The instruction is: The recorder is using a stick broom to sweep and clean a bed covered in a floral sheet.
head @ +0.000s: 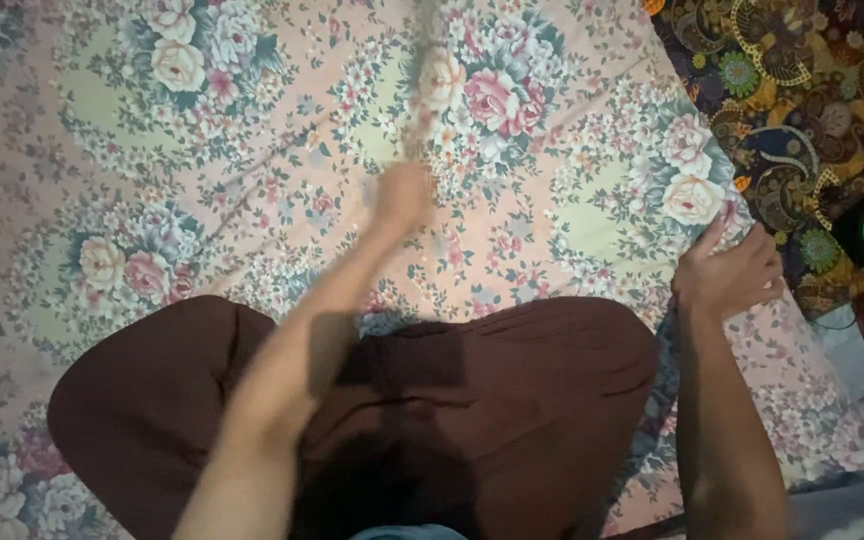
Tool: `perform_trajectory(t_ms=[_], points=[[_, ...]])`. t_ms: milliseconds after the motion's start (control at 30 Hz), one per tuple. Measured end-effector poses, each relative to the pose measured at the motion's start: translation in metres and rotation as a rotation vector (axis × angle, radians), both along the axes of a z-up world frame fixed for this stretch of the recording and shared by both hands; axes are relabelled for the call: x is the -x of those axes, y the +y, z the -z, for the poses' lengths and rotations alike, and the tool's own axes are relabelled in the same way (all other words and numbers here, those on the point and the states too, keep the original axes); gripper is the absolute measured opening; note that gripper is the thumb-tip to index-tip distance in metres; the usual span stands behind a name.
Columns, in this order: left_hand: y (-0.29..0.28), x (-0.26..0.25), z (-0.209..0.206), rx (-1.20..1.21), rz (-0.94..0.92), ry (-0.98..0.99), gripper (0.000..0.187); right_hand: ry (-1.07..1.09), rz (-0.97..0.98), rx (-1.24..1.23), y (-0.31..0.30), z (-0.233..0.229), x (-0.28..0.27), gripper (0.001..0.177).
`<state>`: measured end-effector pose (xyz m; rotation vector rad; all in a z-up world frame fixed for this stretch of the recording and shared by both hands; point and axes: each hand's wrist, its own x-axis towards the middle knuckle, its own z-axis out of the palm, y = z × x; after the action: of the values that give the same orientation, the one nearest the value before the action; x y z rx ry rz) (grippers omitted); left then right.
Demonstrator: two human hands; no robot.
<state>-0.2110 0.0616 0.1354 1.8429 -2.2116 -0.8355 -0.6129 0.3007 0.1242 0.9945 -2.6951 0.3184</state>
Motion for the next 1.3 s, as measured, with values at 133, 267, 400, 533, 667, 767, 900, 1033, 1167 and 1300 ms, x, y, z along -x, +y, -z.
perform_trajectory(t_ms=[133,267,400,533,667,767,900,1033,1167,1300], points=[[0.043,0.073,-0.161,-0.505,0.072,0.302,0.073,0.005,-0.021,0.008,0.001,0.001,0.002,0.065],[0.003,0.004,0.012,-0.272,0.083,0.469,0.069,0.015,-0.034,0.017,0.002,0.004,0.002,0.064],[-0.094,-0.208,0.188,0.401,0.143,-0.110,0.019,0.001,-0.012,0.022,0.001,0.002,0.003,0.064],[-0.073,-0.284,0.074,1.062,-0.135,0.100,0.074,-0.036,0.014,-0.022,-0.002,-0.004,0.000,0.063],[-0.056,-0.252,0.073,0.218,-0.561,0.066,0.057,0.040,-0.043,0.000,0.000,-0.003,-0.003,0.059],[-0.046,-0.197,0.119,0.362,-0.257,0.018,0.034,-0.012,-0.021,0.016,-0.002,-0.009,-0.004,0.061],[-0.028,-0.041,0.039,-0.001,-0.241,0.072,0.017,0.008,-0.003,-0.011,-0.002,-0.002,-0.003,0.062],[0.011,0.055,0.035,-0.028,0.016,0.154,0.021,-0.053,-0.001,-0.020,-0.004,-0.016,-0.009,0.063],[0.060,0.085,-0.089,-0.364,0.006,0.422,0.071,0.022,-0.013,-0.050,-0.002,0.026,0.018,0.065],[0.075,0.106,-0.030,-0.253,0.028,0.553,0.072,0.083,-0.223,0.049,-0.045,-0.027,-0.014,0.042]])
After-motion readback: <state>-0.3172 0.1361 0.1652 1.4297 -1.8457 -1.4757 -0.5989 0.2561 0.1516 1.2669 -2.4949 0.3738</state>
